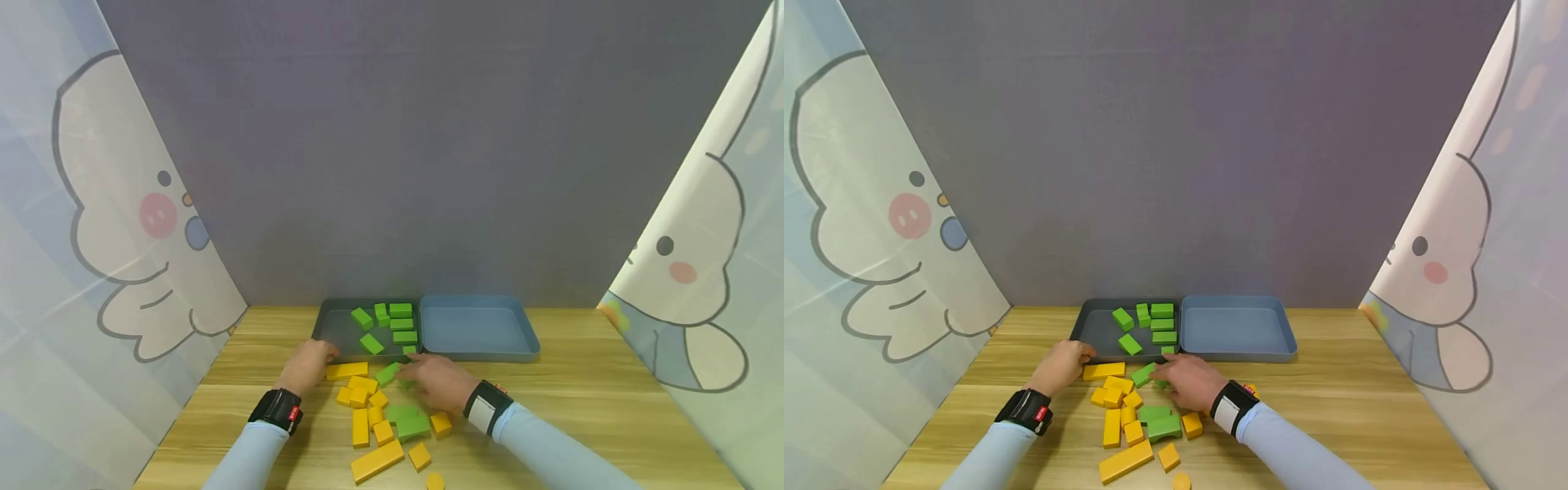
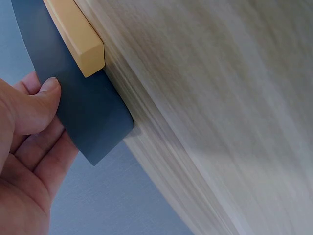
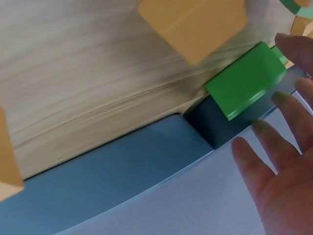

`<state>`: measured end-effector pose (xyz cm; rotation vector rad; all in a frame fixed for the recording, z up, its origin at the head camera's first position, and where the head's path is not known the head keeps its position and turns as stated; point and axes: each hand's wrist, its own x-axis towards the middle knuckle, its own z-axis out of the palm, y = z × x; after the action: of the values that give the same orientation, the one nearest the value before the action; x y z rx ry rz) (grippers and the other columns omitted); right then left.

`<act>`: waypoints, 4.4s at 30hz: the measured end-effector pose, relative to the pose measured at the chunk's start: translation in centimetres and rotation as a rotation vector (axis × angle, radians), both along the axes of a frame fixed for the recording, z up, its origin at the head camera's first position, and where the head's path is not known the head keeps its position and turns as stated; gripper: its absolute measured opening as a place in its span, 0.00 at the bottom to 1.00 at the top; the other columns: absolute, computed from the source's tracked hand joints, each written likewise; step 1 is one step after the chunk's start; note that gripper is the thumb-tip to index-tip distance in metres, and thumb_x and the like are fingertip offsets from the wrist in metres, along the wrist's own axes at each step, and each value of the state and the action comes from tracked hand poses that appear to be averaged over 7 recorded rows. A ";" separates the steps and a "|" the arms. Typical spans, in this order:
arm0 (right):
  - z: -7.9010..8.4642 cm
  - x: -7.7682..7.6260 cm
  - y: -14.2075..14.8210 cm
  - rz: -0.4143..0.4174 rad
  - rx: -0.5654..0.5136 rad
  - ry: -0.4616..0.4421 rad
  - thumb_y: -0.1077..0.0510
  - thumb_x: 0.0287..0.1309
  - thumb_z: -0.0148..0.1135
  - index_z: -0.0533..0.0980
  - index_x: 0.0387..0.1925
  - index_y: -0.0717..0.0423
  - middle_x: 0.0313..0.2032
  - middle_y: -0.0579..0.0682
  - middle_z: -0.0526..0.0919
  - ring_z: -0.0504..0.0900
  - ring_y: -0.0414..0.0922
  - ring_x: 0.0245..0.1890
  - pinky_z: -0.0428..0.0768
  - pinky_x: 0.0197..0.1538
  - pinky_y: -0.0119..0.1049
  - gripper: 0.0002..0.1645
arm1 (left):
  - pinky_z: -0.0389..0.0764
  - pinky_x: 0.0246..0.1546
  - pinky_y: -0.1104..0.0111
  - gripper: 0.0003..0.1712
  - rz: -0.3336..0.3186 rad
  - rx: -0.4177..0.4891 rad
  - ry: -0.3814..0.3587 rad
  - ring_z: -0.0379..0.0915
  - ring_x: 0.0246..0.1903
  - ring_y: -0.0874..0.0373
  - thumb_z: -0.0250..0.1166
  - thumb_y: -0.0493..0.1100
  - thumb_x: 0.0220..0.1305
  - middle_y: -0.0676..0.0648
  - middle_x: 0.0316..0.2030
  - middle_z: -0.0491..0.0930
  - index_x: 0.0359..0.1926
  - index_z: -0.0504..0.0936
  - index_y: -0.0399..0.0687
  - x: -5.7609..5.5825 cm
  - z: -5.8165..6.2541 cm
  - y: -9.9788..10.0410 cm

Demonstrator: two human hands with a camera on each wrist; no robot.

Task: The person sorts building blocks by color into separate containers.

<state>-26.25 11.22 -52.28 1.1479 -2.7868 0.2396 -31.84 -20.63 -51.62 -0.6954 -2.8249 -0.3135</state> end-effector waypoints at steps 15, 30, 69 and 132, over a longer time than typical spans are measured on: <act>-0.7 -0.8 -0.5 -0.001 -0.025 -0.001 0.65 0.58 0.72 0.83 0.61 0.43 0.61 0.46 0.86 0.85 0.46 0.61 0.85 0.64 0.42 0.29 | 0.90 0.44 0.56 0.10 0.015 0.000 -0.009 0.88 0.39 0.51 0.72 0.29 0.61 0.48 0.37 0.92 0.39 0.93 0.47 -0.1 0.1 0.3; -0.4 -0.7 -0.2 -0.080 -0.019 -0.078 0.60 0.59 0.75 0.84 0.59 0.47 0.53 0.45 0.90 0.88 0.42 0.51 0.87 0.58 0.38 0.25 | 0.90 0.45 0.56 0.10 0.016 0.008 -0.012 0.89 0.39 0.51 0.71 0.29 0.61 0.47 0.38 0.92 0.40 0.93 0.46 0.0 0.1 0.2; 7.9 -2.6 0.0 -0.152 -0.271 -0.143 0.57 0.65 0.72 0.78 0.67 0.51 0.61 0.51 0.85 0.86 0.47 0.56 0.87 0.57 0.43 0.30 | 0.90 0.43 0.57 0.10 0.015 0.002 0.002 0.88 0.38 0.52 0.72 0.28 0.59 0.47 0.37 0.92 0.38 0.93 0.46 0.0 -0.2 0.1; 1.3 -11.3 -8.9 -0.471 -0.323 -0.108 0.60 0.55 0.76 0.85 0.39 0.60 0.27 0.47 0.82 0.72 0.41 0.26 0.74 0.32 0.33 0.11 | 0.89 0.40 0.61 0.11 -0.021 -0.003 0.073 0.87 0.34 0.56 0.71 0.29 0.59 0.52 0.34 0.91 0.34 0.92 0.50 0.3 0.1 -0.1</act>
<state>-37.55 2.33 -50.97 0.4054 -2.8608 0.6822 -31.58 -20.71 -51.49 -0.7225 -2.7515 -0.2819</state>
